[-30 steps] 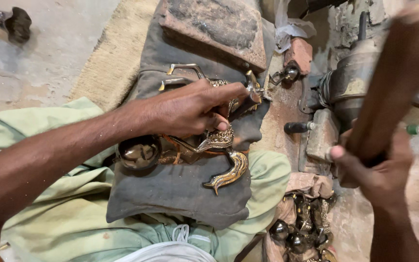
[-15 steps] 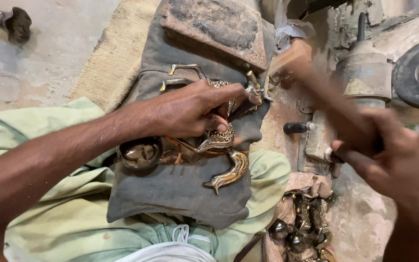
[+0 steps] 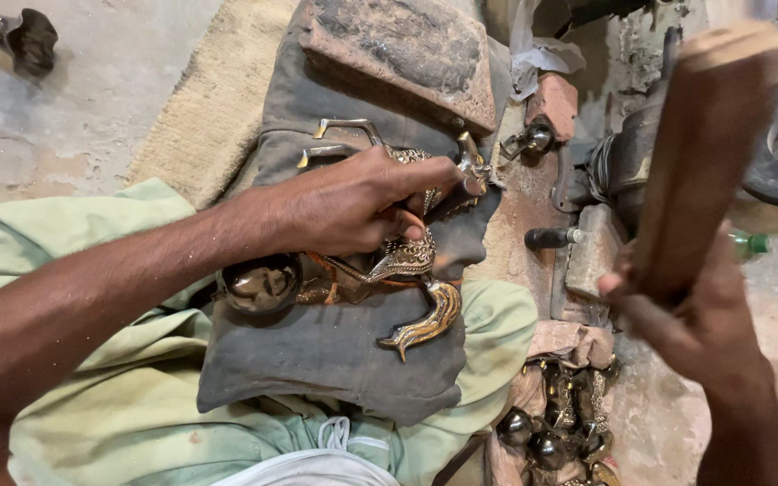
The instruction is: The person sits on the floor with a brass horse figurine resting on a padded cushion, and uses a chisel and wooden mallet to chase and detail the metal surface. They reposition and turn the figurine repeatedly to work different areas of the body, mane and tail.
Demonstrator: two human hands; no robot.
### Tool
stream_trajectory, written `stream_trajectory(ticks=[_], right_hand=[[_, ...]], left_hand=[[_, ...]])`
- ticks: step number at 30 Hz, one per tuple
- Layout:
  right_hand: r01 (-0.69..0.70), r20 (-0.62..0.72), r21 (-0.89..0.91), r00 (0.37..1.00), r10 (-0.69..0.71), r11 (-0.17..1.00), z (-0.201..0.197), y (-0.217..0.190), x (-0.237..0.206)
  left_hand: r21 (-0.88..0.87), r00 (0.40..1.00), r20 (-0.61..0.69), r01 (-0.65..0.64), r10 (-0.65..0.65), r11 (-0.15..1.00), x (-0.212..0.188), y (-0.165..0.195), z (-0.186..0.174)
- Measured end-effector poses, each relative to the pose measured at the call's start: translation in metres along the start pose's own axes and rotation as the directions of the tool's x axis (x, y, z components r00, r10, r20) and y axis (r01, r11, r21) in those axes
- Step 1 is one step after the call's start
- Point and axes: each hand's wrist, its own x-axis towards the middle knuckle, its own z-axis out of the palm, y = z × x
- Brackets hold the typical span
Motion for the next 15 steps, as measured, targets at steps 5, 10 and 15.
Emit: stream_trajectory(ticks=[5, 10, 15], right_hand=[[0.046, -0.035, -0.091, 0.998, -0.049, 0.995, 0.002, -0.002, -0.005], [0.114, -0.067, -0.145, 0.990, -0.125, 0.983, 0.007, -0.005, -0.010], [0.006, -0.107, -0.074, 0.994, -0.014, 0.997, 0.017, -0.008, -0.016]], left_hand=[[0.024, 0.997, -0.032, -0.068, 0.069, 0.997, 0.000, 0.003, 0.000], [0.017, 1.000, 0.008, 0.010, -0.010, 1.000, 0.002, 0.004, -0.001], [0.014, 1.000, 0.004, -0.024, 0.024, 1.000, 0.002, 0.003, -0.001]])
